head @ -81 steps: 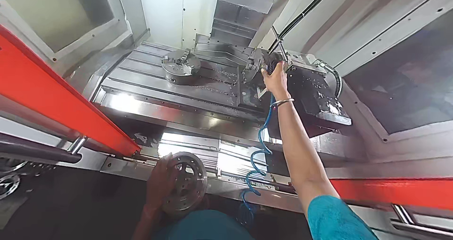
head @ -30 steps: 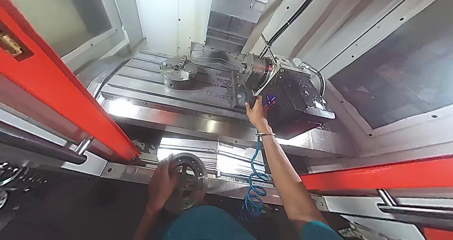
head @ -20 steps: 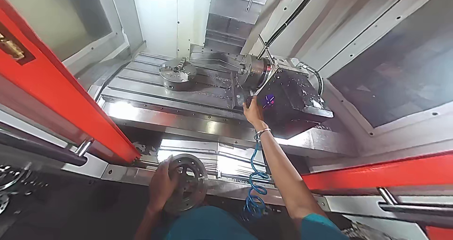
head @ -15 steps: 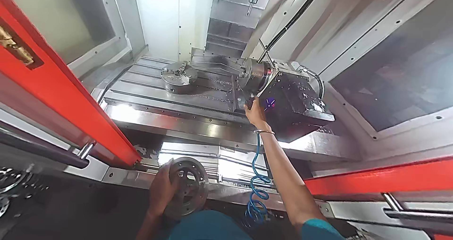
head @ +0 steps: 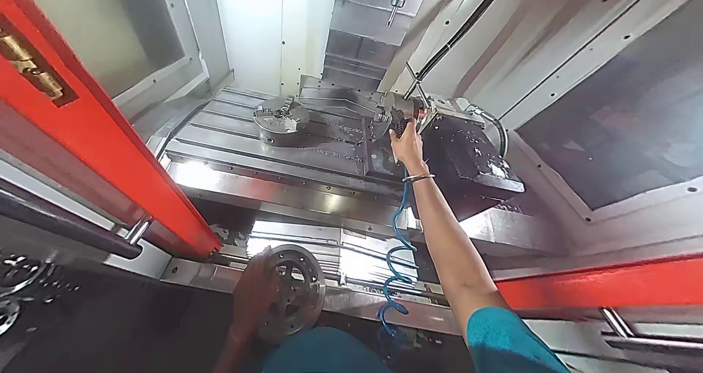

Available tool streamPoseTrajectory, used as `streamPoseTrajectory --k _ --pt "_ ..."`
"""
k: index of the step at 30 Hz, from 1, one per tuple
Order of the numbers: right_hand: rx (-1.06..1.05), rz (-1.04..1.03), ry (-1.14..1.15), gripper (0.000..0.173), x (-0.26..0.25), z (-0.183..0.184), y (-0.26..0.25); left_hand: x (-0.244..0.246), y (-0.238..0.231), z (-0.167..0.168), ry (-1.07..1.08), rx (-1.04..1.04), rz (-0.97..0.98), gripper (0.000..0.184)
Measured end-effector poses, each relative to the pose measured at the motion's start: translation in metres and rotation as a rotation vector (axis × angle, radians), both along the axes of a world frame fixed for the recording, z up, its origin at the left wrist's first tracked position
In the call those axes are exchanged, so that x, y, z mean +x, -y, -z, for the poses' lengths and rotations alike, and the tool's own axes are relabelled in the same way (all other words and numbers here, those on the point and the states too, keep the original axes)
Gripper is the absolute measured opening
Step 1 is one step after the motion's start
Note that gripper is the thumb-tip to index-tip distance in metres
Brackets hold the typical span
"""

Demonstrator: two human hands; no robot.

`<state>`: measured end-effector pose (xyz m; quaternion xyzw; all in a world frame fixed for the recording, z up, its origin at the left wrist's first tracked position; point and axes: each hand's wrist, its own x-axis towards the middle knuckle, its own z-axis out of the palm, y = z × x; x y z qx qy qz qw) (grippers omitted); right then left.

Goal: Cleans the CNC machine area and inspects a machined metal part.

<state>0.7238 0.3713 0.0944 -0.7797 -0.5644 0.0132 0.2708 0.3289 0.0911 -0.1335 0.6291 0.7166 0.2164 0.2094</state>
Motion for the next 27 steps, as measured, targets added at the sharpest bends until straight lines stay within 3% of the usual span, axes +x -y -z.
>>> streamPoseTrajectory --k 4,8,13,17,22,27 --pt "-0.015 0.001 0.004 0.071 0.0 0.005 0.003 0.0 -0.001 -0.003 0.005 0.001 0.005 0.055" --pt "-0.016 -0.022 0.021 0.067 -0.004 0.001 0.012 -0.001 -0.001 -0.002 0.019 0.02 0.019 0.055" --pt "-0.12 -0.054 0.026 0.065 -0.015 0.005 0.05 -0.004 -0.001 0.004 0.049 0.021 0.029 0.055" --pt "-0.041 0.003 0.028 0.065 -0.027 0.017 0.091 -0.007 -0.003 0.001 0.097 -0.039 0.035 0.058" --pt "0.029 0.039 0.061 0.061 -0.035 0.025 0.115 -0.014 -0.003 0.004 0.189 -0.052 0.078 0.059" --pt "-0.092 0.083 0.037 0.064 -0.046 0.031 0.127 -0.02 -0.005 -0.003 0.312 -0.08 0.094 0.054"
